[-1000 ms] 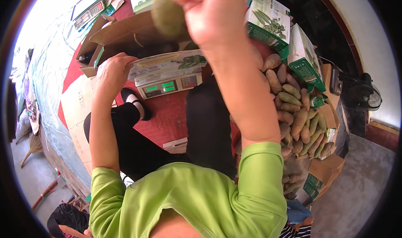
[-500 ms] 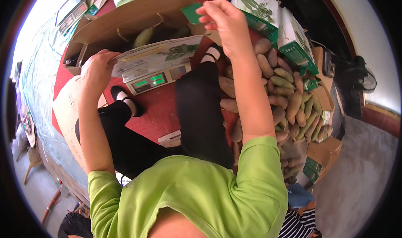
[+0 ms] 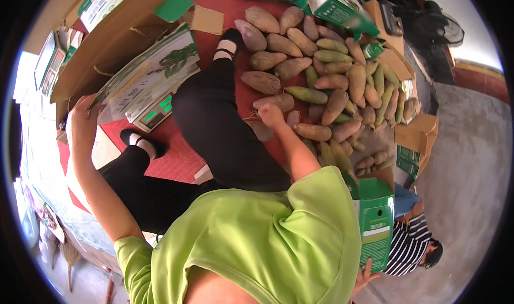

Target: Sorting tubers into cardboard boxes and weighing them on a digital scale.

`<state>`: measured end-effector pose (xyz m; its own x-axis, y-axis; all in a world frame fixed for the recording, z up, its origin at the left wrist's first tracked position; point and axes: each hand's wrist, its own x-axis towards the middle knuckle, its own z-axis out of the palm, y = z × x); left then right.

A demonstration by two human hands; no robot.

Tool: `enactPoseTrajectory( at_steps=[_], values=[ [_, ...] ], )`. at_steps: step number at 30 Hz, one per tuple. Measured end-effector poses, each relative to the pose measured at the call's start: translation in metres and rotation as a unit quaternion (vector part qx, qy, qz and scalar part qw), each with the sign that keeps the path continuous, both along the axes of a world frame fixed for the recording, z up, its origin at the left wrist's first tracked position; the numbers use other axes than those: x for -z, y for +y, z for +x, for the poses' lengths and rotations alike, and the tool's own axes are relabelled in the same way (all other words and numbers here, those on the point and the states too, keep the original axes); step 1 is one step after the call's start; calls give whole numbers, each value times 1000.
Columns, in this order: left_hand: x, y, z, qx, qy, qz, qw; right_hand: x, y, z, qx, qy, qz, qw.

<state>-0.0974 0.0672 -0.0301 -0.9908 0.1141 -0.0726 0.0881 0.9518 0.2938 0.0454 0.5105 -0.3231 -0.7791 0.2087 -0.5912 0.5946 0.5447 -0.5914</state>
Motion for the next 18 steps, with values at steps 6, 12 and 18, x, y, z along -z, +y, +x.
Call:
enactPoseTrajectory(
  at_steps=[6,12,18],
  values=[
    [0,6,-3,-35,-25,-19,999,22,4,70,-123,-45,171,977],
    [2,6,-3,-34,-10,-15,999,-8,4,40,-254,-61,372,891],
    [1,7,-5,-42,-22,-17,999,-13,15,32,-237,-74,371,895]
  ],
)
